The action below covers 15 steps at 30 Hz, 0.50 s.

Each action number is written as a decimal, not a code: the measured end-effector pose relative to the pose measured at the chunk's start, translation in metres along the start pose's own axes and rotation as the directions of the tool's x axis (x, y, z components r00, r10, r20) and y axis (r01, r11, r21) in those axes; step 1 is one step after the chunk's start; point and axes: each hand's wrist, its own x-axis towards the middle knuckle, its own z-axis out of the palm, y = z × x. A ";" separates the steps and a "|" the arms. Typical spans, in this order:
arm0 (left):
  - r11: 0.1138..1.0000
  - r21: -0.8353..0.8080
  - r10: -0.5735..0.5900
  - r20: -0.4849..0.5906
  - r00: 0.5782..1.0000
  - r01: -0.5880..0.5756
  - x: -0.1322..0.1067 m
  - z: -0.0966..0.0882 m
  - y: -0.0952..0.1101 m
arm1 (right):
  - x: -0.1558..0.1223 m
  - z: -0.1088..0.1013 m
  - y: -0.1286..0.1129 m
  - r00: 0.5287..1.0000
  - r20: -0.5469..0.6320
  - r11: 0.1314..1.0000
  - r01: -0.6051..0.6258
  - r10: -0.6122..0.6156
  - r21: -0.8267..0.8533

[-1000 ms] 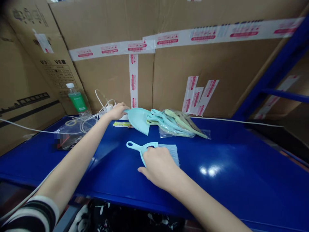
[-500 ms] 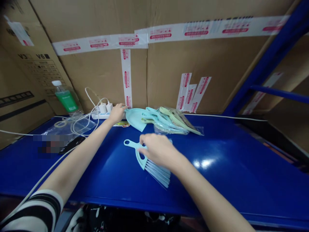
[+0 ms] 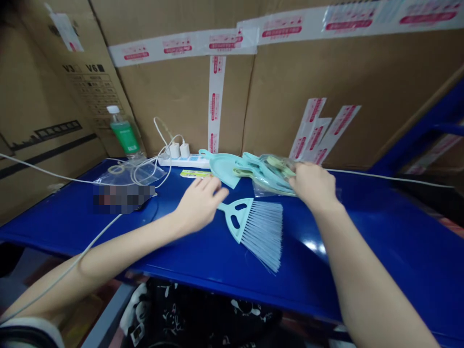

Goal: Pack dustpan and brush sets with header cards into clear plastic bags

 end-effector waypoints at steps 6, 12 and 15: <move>0.925 -0.005 0.358 -0.321 0.877 -0.379 -0.048 -0.017 0.004 | 0.003 -0.005 -0.011 0.993 0.074 0.993 -0.091 0.097 -0.079; 0.944 -0.041 0.314 -0.191 0.930 -0.327 -0.061 -0.009 -0.028 | -0.005 -0.006 -0.026 0.976 -0.211 0.999 0.045 -0.048 -0.019; 0.953 -0.049 0.282 -0.218 0.934 -0.300 -0.061 -0.007 -0.041 | -0.021 -0.004 -0.041 0.848 -0.457 0.954 0.299 -0.268 -0.006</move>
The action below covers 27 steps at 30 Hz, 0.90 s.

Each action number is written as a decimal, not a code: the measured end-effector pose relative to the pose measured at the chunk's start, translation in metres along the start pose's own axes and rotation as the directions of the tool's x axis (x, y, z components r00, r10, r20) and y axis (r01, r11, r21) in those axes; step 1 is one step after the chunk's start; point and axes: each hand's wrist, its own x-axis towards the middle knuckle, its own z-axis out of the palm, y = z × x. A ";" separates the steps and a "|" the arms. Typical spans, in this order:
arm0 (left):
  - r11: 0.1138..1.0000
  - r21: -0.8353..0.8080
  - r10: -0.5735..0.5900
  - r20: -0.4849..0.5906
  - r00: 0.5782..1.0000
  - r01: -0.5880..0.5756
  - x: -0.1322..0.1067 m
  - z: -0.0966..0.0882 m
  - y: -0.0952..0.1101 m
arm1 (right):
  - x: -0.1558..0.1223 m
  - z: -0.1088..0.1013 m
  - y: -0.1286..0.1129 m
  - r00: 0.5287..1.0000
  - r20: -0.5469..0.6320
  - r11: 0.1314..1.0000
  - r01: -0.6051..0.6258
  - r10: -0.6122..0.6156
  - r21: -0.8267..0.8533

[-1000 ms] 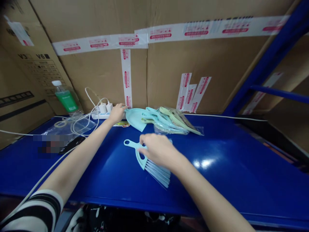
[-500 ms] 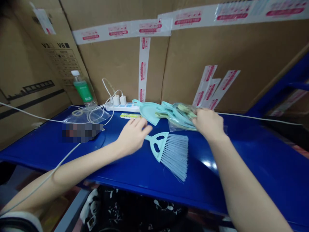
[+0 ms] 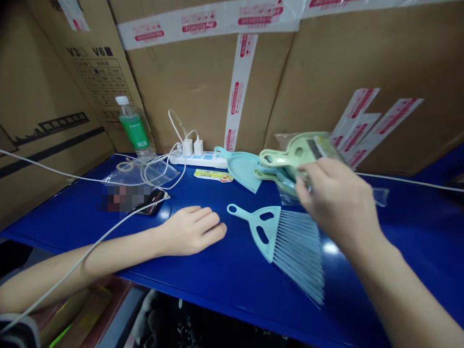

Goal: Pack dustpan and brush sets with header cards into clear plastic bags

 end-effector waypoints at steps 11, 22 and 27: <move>0.920 0.122 -0.392 0.237 0.889 0.373 -0.011 0.001 0.001 | -0.039 0.006 -0.067 0.830 -0.134 0.789 0.557 -0.542 0.261; 0.857 -0.089 -0.363 0.597 0.716 0.508 -0.013 0.001 0.005 | -0.029 0.024 -0.048 0.925 0.130 0.768 0.211 -0.356 0.604; 0.862 -0.107 -0.344 0.594 0.727 0.495 -0.014 0.000 0.002 | -0.028 0.040 -0.017 0.912 0.307 0.837 0.067 -0.272 0.542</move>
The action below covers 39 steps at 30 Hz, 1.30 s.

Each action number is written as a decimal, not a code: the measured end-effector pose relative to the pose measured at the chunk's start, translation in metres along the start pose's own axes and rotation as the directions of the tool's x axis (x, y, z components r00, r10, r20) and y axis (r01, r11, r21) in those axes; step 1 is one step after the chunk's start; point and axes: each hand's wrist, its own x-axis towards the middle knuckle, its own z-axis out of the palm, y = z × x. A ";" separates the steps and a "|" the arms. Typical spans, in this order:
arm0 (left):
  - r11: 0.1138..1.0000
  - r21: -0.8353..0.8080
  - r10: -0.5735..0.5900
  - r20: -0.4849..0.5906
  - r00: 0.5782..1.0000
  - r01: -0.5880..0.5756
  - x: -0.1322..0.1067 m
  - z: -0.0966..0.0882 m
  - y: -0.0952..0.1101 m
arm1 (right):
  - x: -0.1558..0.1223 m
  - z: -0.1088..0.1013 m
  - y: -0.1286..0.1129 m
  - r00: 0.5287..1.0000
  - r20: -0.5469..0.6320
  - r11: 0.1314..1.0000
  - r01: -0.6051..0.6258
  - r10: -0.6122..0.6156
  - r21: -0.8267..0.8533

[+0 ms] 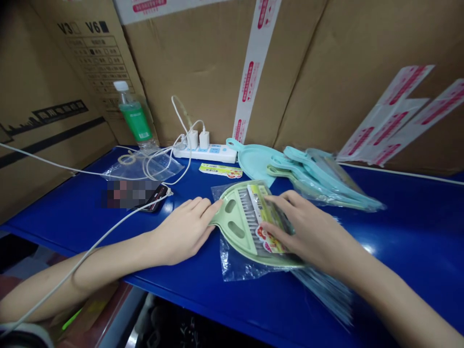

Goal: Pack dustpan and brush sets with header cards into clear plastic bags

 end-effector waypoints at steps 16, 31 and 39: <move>0.997 0.079 0.001 0.101 0.995 -0.009 0.000 0.004 -0.007 | -0.024 0.001 0.022 0.977 0.144 0.987 -0.161 0.160 0.000; 0.999 -0.043 -0.018 -0.056 0.998 0.015 0.004 0.005 -0.023 | 0.007 -0.007 -0.011 0.915 0.210 0.825 -0.403 0.346 0.397; 0.992 -0.125 -0.020 -0.163 0.986 0.000 0.009 0.005 -0.038 | 0.012 -0.009 -0.015 0.830 0.499 0.224 -0.551 0.250 0.804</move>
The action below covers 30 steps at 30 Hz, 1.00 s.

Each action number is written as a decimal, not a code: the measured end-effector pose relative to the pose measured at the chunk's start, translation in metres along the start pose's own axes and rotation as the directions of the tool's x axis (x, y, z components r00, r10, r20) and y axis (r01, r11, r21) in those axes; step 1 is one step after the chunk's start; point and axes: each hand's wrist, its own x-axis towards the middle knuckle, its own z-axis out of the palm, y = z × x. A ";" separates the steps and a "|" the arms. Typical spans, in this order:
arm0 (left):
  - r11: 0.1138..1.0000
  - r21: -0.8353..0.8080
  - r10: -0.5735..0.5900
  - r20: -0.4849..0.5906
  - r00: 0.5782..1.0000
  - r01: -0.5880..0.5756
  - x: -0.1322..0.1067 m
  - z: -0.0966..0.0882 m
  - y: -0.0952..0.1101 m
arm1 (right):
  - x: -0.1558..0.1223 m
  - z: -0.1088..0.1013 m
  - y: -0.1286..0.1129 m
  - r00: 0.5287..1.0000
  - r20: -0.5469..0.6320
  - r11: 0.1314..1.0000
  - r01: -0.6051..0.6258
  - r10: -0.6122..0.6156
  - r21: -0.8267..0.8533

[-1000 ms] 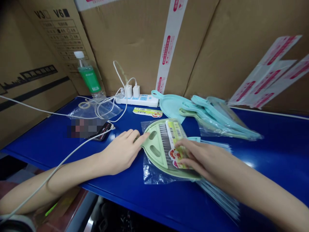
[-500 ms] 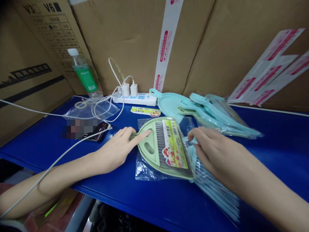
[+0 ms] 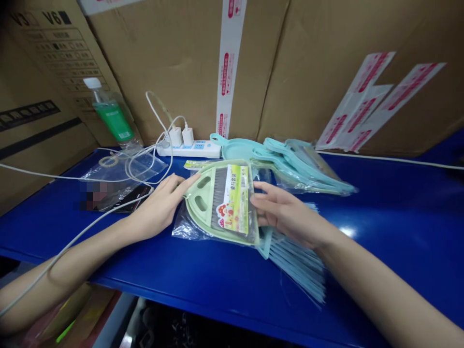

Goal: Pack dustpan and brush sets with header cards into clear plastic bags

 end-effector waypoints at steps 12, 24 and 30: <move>0.969 0.213 0.141 -0.069 0.988 -0.124 0.000 -0.005 0.007 | 0.004 0.006 0.009 0.998 -0.048 0.988 0.053 -0.047 0.143; 0.934 0.337 0.149 -0.053 0.987 -0.123 -0.002 -0.001 0.011 | 0.002 -0.008 -0.002 0.958 -0.172 0.951 0.182 -0.229 -0.251; 0.928 0.348 0.169 -0.070 0.983 -0.134 -0.002 -0.001 0.010 | 0.005 -0.022 0.002 0.938 -0.179 0.933 0.245 -0.297 -0.264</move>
